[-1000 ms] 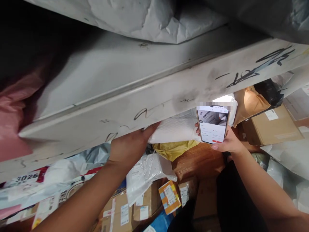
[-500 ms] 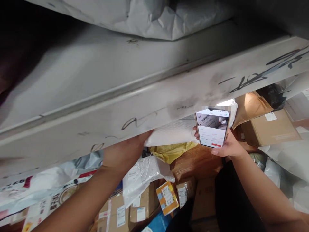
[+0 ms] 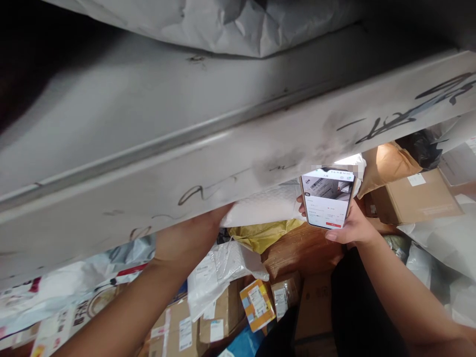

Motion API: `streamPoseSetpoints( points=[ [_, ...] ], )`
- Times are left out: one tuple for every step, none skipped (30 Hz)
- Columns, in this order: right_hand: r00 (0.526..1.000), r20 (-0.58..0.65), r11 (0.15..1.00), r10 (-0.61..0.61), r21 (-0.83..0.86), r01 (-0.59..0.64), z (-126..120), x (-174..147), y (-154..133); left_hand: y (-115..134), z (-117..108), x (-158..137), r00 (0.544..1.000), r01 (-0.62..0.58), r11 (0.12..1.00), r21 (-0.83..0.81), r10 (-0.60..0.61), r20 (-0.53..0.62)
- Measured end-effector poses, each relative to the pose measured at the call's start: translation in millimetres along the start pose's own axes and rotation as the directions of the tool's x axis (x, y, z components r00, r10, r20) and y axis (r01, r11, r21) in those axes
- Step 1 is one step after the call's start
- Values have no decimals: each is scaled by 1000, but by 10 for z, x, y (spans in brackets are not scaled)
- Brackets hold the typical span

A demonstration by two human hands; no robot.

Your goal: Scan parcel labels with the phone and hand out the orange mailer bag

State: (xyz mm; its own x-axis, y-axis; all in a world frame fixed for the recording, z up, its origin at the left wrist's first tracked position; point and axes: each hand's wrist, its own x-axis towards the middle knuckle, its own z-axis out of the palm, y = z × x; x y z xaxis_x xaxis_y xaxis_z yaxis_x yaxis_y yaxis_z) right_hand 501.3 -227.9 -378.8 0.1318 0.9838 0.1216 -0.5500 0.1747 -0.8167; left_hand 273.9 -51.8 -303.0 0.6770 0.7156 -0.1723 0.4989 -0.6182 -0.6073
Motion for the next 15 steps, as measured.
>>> streamPoseSetpoints(
  points=[
    [1000, -1, 1000, 0, -2, 0, 1, -2, -3, 1, -17, 3, 1000, 7, 1000, -9, -6, 28],
    [1000, 0, 1000, 1, -2, -1, 2, -2, -6, 0, -29, 4, 999, 13, 1000, -16, -13, 48],
    [1000, 5, 1000, 0, -1, 0, 3, -1, -11, -2, -36, 3, 998, 22, 999, -23, -20, 64],
    [1000, 11, 1000, -1, 1, 1, 3, 3, -15, -4, -37, -1, 997, 31, 999, -34, -28, 74],
    [1000, 16, 1000, -2, 4, 2, 2, 9, -20, -7, -32, -7, 996, 40, 998, -47, -36, 80],
    [1000, 21, 1000, -5, 11, 5, 1, 15, -24, -11, -23, -13, 996, 49, 997, -62, -44, 80],
    [1000, 22, 1000, -6, 20, 6, 0, 21, -27, -14, -9, -19, 996, 53, 996, -78, -48, 70],
    [1000, 23, 1000, -7, 30, 6, 0, 22, -27, -16, 8, -24, 997, 52, 995, -90, -47, 53],
    [1000, 22, 999, -9, 40, 8, 2, 15, -23, -19, 28, -28, 998, 48, 994, -94, -46, 32],
    [1000, 21, 999, -12, 52, 11, 7, -5, -16, -21, 50, -29, 999, 43, 995, -93, -43, 7],
    [1000, 20, 998, -11, 67, 10, 16, -41, -5, -24, 75, -30, 999, 35, 995, -88, -37, -21],
    [1000, 21, 996, -10, 88, 8, 28, -98, 9, -27, 101, -29, 998, 24, 996, -83, -28, -57],
    [1000, 21, 993, -4, 115, 1, 45, -175, 23, -30, 128, -28, 995, 10, 997, -76, -17, -99],
    [1000, 12, 989, 4, 149, -6, 65, -272, 36, -34, 156, -27, 990, -2, 998, -65, -7, -143],
    [1000, -7, 983, 14, 184, -13, 88, -386, 46, -37, 182, -26, 983, -15, 998, -53, 5, -185]
  ],
)
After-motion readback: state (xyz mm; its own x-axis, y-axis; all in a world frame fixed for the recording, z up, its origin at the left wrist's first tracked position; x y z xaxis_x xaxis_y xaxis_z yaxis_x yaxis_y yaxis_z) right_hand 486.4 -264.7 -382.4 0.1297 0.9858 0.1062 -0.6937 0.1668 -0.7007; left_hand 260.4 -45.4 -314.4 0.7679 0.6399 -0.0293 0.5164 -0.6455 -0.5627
